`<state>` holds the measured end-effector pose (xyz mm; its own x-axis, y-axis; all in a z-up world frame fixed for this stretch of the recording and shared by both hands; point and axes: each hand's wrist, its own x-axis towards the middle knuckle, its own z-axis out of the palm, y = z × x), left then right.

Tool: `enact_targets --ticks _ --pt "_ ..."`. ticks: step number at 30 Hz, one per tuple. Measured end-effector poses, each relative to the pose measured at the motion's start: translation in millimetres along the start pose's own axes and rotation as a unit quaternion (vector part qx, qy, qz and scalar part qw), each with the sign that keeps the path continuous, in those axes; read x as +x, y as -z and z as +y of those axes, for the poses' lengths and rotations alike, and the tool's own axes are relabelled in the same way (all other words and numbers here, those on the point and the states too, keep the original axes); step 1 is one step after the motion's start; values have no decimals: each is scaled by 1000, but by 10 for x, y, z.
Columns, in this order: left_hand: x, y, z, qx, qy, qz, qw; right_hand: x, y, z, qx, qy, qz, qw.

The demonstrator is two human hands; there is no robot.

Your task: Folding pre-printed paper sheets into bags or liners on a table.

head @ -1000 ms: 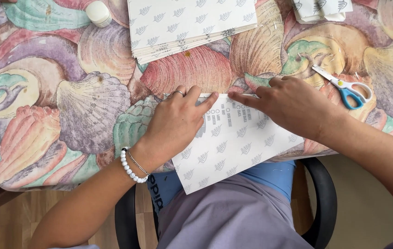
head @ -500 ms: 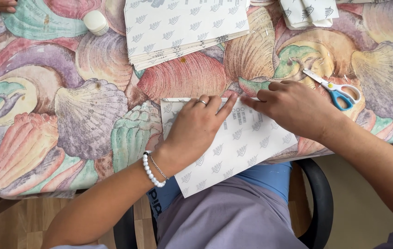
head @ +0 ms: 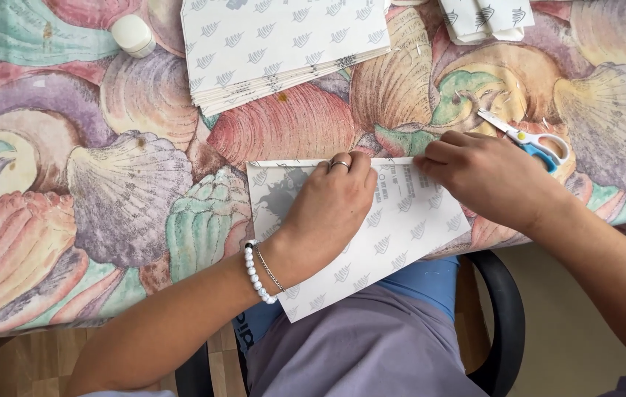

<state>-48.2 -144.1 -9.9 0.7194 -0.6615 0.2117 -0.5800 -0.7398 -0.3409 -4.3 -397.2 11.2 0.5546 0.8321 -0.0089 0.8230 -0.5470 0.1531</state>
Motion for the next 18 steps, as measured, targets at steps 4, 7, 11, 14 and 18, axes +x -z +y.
enact_targets --ticks 4,7,11,14,18 --pt "3 -19 59 2 26 40 999 -50 -70 63 -14 3 16 1000" --pt "-27 -2 82 36 1 -7 999 -36 -85 47 -1 10 12 1000" --pt "-35 -37 128 70 -2 24 997 -37 -83 26 -6 -3 -1 1000" --pt "-25 -36 176 69 9 26 997 -12 -36 16 -11 1 -5 1000" --pt "6 -116 242 38 23 21 999 -8 -16 38 -27 19 -26 999"
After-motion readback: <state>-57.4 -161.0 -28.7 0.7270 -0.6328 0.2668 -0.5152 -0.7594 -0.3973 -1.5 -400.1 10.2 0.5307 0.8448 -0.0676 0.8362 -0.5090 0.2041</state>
